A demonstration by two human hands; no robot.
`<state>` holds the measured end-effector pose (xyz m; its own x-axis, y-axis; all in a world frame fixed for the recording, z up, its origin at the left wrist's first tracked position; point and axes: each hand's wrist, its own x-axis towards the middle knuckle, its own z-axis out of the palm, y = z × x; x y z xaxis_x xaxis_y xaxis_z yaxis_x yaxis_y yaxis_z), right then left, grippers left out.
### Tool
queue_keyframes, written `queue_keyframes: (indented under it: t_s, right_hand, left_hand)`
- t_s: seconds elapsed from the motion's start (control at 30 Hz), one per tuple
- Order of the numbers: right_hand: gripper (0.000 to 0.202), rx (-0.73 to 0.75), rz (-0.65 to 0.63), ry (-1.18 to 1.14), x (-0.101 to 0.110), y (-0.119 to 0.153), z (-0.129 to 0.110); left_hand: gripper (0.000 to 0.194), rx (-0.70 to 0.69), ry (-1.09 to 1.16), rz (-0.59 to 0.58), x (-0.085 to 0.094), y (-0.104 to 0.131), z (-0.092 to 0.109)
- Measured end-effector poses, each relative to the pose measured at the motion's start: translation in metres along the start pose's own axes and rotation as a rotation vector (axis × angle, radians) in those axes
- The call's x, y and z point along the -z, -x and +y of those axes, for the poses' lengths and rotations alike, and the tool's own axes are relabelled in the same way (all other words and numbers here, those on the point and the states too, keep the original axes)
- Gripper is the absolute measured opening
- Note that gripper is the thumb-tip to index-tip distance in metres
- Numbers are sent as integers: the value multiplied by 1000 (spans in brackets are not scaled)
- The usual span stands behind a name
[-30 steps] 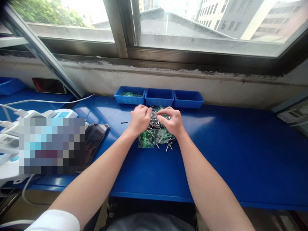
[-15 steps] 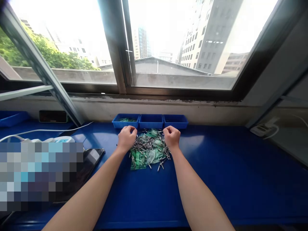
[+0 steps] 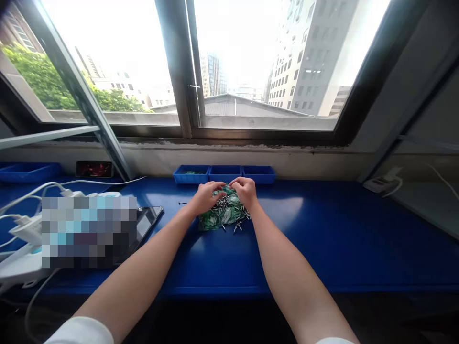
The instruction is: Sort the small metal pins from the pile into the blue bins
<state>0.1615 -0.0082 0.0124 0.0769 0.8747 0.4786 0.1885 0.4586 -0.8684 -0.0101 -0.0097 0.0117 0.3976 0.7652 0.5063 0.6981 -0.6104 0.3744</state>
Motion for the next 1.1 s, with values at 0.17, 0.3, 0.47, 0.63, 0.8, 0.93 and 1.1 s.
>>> queue_keyframes:
  t_s: [0.17, 0.3, 0.47, 0.63, 0.8, 0.93, 1.1]
  right_hand:
    - [16, 15, -79, -34, -10, 5, -14]
    - [18, -2, -16, 52, -5, 1, -8]
    - [21, -96, 247, 248, 17, -12, 8]
    - [23, -138, 326, 265, 32, -25, 29]
    - [35, -133, 314, 203, 35, -34, 49]
    - [49, -134, 296, 174, 37, -37, 57]
    - [61, -187, 284, 163, 38, -36, 63]
  left_hand:
    - [23, -27, -26, 17, -3, 1, 4]
    - [22, 19, -57, 110, -3, -1, -3]
    - [24, 206, -86, 204, 2, -3, -14]
    - [26, 325, -111, 177, 8, -3, -24]
    - [25, 382, -159, 94, 5, -1, -23]
    - [24, 331, -174, 57, -3, 0, -15]
    - [24, 320, -149, 46, -5, 0, -13]
